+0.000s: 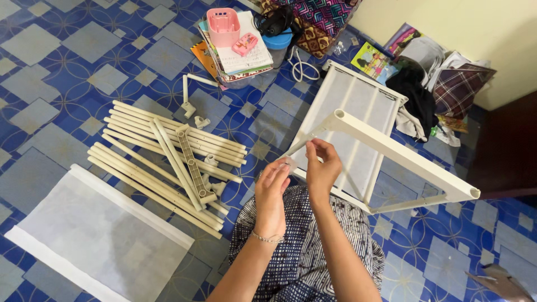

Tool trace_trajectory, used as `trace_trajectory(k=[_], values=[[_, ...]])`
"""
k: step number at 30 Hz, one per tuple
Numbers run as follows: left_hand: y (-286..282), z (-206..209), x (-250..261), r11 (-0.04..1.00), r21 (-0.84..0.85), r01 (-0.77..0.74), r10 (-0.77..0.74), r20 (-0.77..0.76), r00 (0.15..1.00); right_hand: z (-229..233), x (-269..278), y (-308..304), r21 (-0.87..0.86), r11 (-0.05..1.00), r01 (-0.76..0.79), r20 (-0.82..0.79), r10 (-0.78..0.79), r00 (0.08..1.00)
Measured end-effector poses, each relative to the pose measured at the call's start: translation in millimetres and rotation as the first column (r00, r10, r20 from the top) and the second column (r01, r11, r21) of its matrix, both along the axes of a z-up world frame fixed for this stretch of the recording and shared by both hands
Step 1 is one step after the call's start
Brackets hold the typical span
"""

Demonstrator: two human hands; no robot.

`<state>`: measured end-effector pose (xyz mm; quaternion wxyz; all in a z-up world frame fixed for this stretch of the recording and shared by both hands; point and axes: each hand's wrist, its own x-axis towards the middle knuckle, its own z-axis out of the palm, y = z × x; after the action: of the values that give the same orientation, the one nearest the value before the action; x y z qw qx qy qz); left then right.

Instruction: The person sits on the floor and takes apart a small white folding rack. They pull a fabric shelf off its frame, detach side rails and cross bars, separate plastic corner joints from the tubes, and set the loose poles and fittings aside on the floor.

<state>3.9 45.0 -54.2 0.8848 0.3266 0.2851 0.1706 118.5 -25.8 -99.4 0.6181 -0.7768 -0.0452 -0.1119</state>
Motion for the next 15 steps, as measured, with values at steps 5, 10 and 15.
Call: trace_trajectory(k=[5,10,15], values=[[-2.4,-4.4,2.1,1.0,-0.011,0.005,-0.005,0.006,1.0,3.6,-3.0,-0.1,-0.028,0.999,0.043,0.032,-0.042,0.999],[-3.1,-6.4,2.4,1.0,0.0,0.011,-0.011,-0.001,1.0,8.1,-1.7,2.5,-0.116,0.991,0.062,0.064,-0.054,0.996],[-3.8,-6.2,1.9,1.0,0.006,0.012,-0.012,-0.001,1.0,4.7,-4.3,6.2,-0.069,0.997,0.034,-0.051,-0.037,0.998]])
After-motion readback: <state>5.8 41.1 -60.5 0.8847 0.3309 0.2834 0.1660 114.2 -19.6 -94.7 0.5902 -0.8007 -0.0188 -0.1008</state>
